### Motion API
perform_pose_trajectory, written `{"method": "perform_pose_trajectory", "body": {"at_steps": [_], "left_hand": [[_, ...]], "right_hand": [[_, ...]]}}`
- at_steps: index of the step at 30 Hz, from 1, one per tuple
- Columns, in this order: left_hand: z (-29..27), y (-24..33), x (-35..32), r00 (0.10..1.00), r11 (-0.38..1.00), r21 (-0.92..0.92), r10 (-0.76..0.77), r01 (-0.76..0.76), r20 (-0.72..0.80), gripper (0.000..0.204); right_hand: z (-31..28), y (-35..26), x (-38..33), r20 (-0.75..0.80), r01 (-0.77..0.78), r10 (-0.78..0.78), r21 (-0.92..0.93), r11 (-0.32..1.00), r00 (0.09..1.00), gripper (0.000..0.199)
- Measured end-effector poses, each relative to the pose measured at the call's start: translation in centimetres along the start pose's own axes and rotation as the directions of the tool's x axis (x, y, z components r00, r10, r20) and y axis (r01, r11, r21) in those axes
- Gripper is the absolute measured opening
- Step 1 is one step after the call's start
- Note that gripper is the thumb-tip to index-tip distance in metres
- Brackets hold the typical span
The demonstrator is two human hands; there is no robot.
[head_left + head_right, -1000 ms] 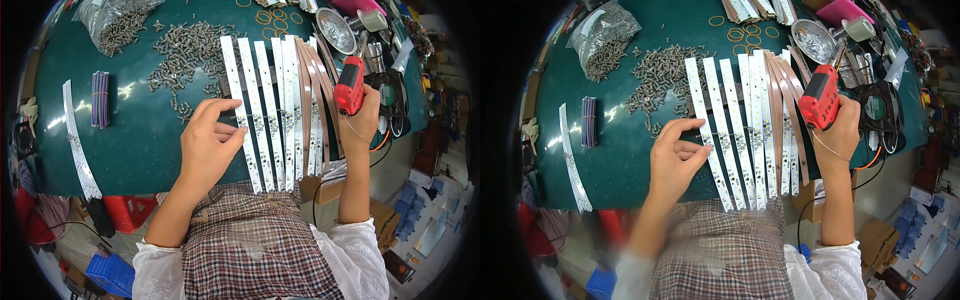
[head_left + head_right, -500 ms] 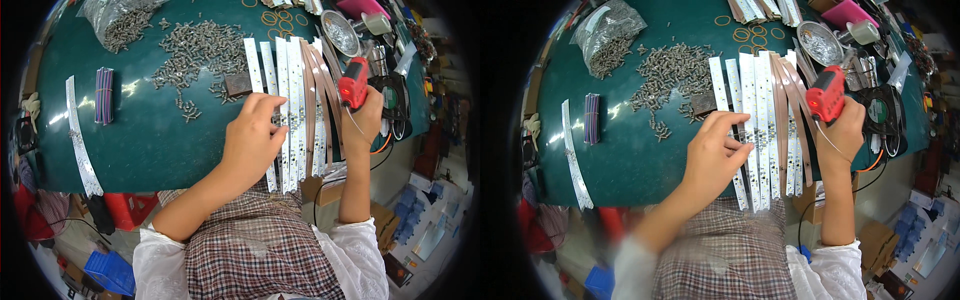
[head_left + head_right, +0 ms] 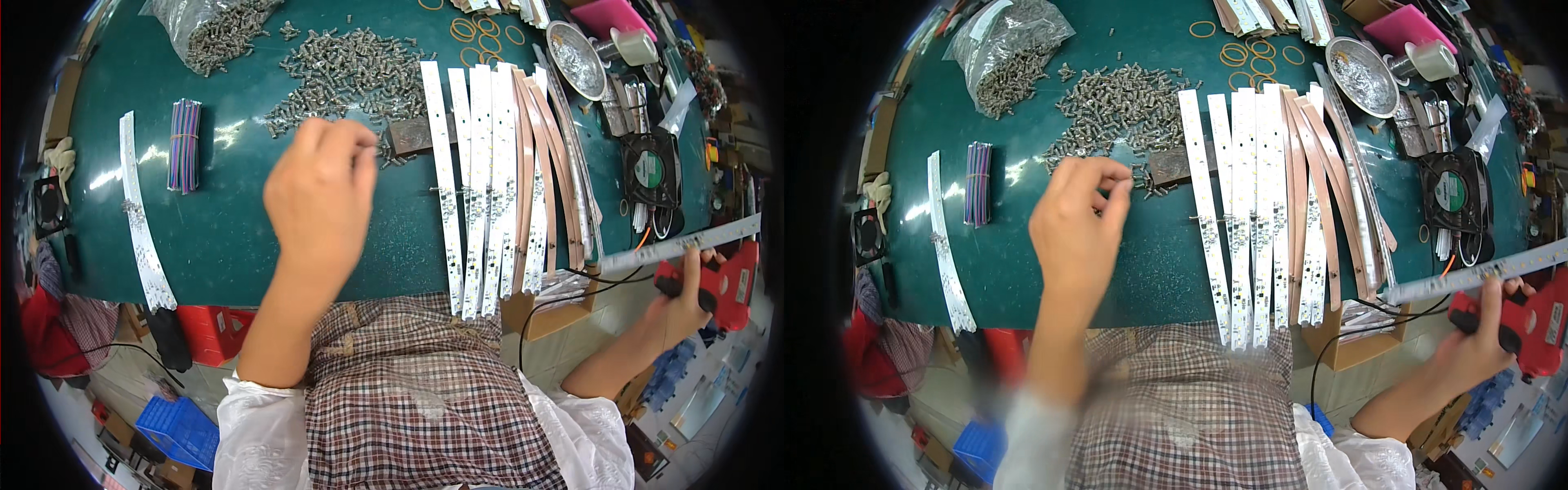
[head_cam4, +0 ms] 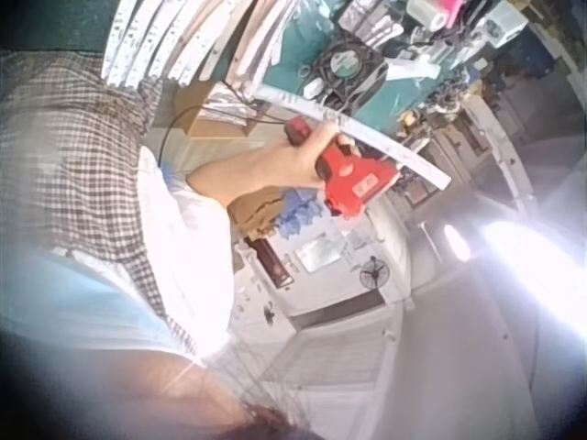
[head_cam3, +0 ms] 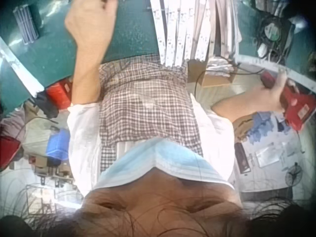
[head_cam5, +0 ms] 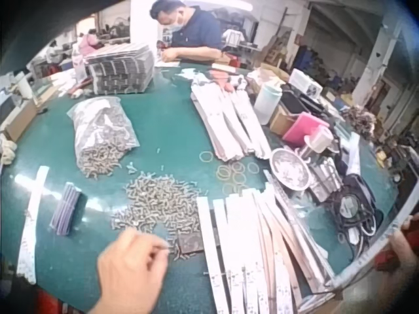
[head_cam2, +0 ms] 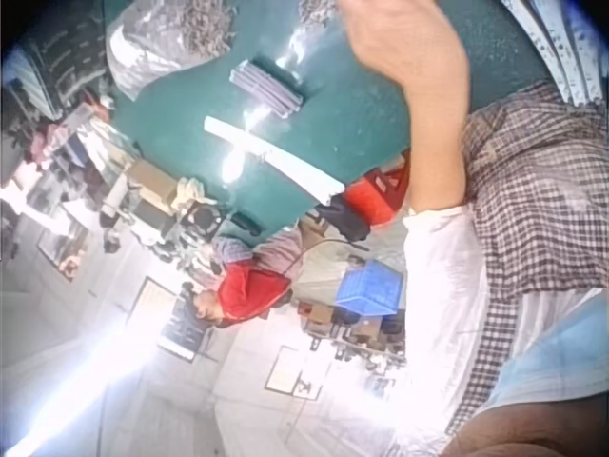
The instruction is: The person attaches metal connectors onto LED strips by hand and solders them using a soldering iron.
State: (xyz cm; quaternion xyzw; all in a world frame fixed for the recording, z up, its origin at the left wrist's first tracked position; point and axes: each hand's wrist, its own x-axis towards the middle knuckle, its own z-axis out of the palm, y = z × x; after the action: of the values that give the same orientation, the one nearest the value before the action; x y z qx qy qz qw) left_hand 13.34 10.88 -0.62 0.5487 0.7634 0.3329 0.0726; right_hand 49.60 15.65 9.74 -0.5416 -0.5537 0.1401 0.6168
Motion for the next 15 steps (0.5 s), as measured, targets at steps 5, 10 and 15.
{"method": "perform_pose_trajectory", "body": {"at_steps": [5,10,15], "left_hand": [[-0.1,-1.8,1.0,0.994,0.999,0.012,0.052,-0.053,0.099,0.013],[-0.3,-2.1,1.5,0.982,0.993,0.021,0.113,-0.118,0.149,0.012],[0.2,-2.3,1.8,0.965,0.962,0.139,0.216,-0.237,0.151,0.013]], "right_hand": [[-1.8,-1.2,0.4,-0.040,-0.024,0.028,0.097,0.995,0.999,0.034],[-1.5,-2.3,-1.4,0.019,-0.075,0.076,-0.051,0.996,0.997,0.039],[1.0,-4.2,-5.2,0.217,-0.237,0.235,-0.018,0.971,0.947,0.051]]}}
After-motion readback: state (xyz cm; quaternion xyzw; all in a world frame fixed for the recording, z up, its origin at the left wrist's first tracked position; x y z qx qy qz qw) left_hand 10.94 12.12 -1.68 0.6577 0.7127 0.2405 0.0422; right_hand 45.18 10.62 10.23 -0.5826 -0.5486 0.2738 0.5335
